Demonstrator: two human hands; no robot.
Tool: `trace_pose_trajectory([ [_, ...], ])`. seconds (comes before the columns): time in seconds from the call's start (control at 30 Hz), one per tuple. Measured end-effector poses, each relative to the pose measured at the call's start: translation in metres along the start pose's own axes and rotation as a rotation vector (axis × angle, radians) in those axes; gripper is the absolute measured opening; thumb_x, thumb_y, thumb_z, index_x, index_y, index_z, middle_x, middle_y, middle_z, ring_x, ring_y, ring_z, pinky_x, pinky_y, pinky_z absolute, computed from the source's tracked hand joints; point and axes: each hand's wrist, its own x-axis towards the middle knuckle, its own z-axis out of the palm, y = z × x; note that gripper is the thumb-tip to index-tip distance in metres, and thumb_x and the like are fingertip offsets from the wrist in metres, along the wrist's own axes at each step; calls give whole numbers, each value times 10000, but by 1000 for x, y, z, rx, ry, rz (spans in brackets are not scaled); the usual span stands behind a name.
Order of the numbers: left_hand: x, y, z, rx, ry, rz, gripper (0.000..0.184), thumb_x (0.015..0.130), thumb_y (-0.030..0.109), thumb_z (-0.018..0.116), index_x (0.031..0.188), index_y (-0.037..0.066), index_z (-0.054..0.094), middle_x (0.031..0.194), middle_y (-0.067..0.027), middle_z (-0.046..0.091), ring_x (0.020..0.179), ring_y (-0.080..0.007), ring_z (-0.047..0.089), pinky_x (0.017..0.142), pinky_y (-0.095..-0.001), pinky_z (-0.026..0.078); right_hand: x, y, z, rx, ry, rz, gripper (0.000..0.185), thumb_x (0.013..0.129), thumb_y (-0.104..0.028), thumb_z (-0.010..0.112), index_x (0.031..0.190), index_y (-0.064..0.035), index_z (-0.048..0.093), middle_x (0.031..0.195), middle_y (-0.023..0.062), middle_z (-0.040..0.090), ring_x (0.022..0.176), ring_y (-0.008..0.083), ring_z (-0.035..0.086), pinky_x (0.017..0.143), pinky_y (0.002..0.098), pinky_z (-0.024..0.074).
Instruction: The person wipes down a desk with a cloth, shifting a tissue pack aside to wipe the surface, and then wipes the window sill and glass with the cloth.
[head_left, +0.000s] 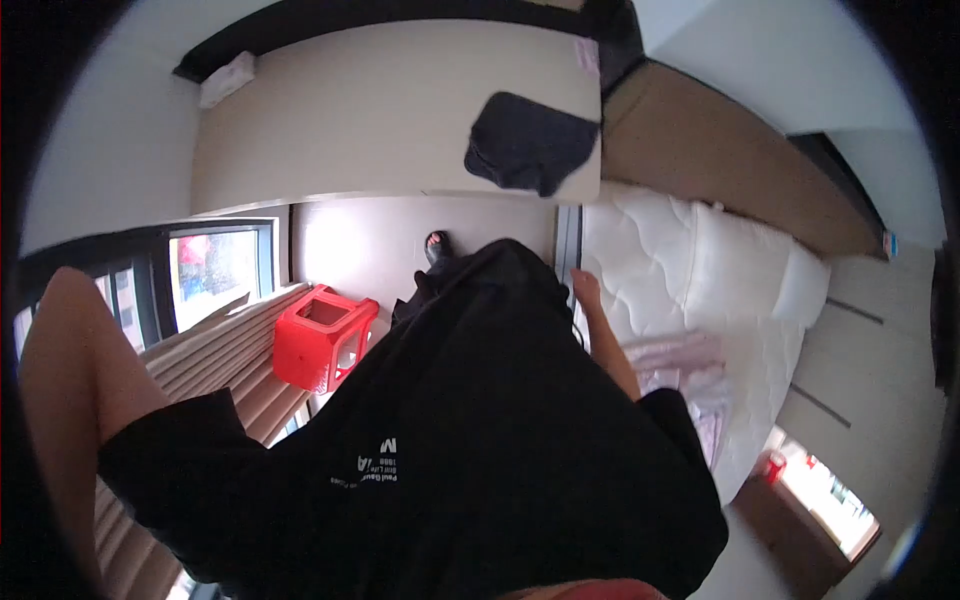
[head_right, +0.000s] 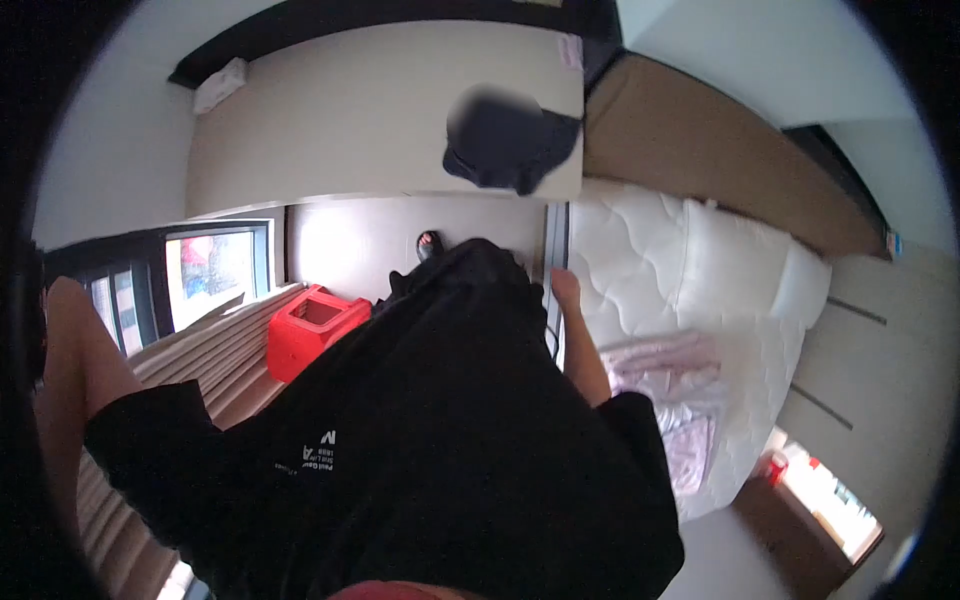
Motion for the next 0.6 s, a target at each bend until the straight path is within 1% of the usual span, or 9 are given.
trace_pose_trajectory([
  [0.07,5,-6,-3,14,3,79,584,988,539,525,1236,14,591,1034,-101,646,973,-213,659,866,-334,541,-4,-29,-13,60,-12,65,484,958,-427,558,1097,6,722,1106,207,718,1090,366,664,947,451,497],
  [0.13,10,-8,-5,5,-3,110,595,981,549,529,1233,13,593,1028,-101,646,967,-215,658,861,-335,541,14,-30,-7,128,1,-2,469,960,-411,560,1108,6,716,1107,207,716,1082,368,664,942,450,501],
  [0.2,7,-10,0,-27,25,85,607,974,559,534,1230,12,595,1021,-101,646,961,-216,657,856,-336,541,-17,-20,1,200,-18,-7,455,963,-395,563,1118,6,709,1107,207,715,1074,369,665,938,449,505],
  [0.27,12,-14,0,-61,5,95,618,966,568,538,1226,11,598,1014,-101,646,954,-218,657,851,-337,540,-2,-22,-3,145,-151,48,438,961,-388,579,1144,-13,712,1151,185,709,1060,345,672,928,431,518],
  [0.33,26,-21,-2,-93,-38,127,629,959,578,543,1223,10,600,1008,-100,645,948,-219,656,846,-339,540,-11,-40,-10,113,-55,53,348,960,-341,568,1010,-38,731,1080,185,711,1041,364,669,906,440,528],
  [0.4,33,-32,0,-148,-46,122,641,951,588,547,1220,10,603,1001,-100,645,942,-221,655,842,-340,540,4,-29,-11,-310,-169,-197,368,951,-367,564,1000,-41,727,1044,201,712,1056,394,652,920,451,523],
  [0.43,31,-37,5,-182,-40,109,646,948,593,549,1218,9,604,997,-100,645,939,-222,655,839,-340,540,2,-24,-12,-306,-167,-166,368,951,-367,564,1000,-41,727,1044,201,712,1056,394,652,920,451,523],
  [0.5,33,-49,12,-256,-44,79,658,940,603,554,1215,8,606,991,-100,645,933,-223,655,835,-341,540,-2,-39,-20,-12,-140,87,425,948,-416,552,1041,-39,725,1077,215,705,1063,410,642,919,468,515],
  [0.6,39,-59,17,-299,-25,92,675,929,618,560,1210,7,610,981,-99,645,924,-225,654,827,-343,540,0,-55,-28,163,-53,232,488,943,-455,540,1055,-12,713,1075,233,698,1075,428,632,926,480,505],
])
